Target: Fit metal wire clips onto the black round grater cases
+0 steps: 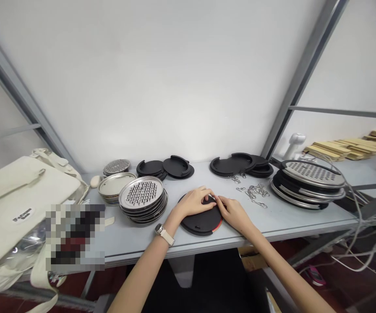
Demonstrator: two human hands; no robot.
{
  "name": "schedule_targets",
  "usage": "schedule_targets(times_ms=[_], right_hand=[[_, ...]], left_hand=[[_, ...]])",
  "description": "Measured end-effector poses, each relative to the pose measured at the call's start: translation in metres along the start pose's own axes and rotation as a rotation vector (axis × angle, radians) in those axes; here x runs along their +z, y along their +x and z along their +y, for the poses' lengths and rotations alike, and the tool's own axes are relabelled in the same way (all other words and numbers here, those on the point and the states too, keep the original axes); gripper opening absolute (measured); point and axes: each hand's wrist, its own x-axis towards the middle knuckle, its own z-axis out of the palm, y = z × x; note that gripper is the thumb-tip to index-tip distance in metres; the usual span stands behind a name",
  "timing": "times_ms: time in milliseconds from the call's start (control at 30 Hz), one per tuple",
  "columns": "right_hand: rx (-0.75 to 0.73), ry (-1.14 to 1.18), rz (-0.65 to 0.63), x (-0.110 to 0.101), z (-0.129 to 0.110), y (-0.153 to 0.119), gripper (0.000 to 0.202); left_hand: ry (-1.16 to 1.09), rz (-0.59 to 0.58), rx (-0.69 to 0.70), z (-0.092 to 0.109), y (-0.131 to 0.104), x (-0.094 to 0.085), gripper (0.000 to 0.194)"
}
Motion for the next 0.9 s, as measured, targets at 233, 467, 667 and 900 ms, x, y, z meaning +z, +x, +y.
schedule_targets(times_ms=[233, 467, 667, 900], right_hand=[[-0.002, -0.002, -0.008, -0.0021, -0.0029, -0.0002, 0.041], [-0.013, -0.003, -0.002, -0.0009, -0.0015, -0.0001, 0.042], [-0.006, -0.018, 0.004, -0.0007, 0.0002, 0.0014, 0.041], [0.002, -0.032, -0.017, -0.0013, 0.0011, 0.0059, 0.040]], left_hand=[[-0.006, -0.017, -0.007, 0.0001, -0.0008, -0.0016, 0.018], [-0.011, -0.036, -0.028, 0.0017, 0.0000, -0.0021, 0.019], [-0.006, -0.027, -0.027, 0.0017, 0.0004, -0.0018, 0.018], [-0.007, -0.020, -0.033, 0.0012, 0.0001, -0.0013, 0.017]])
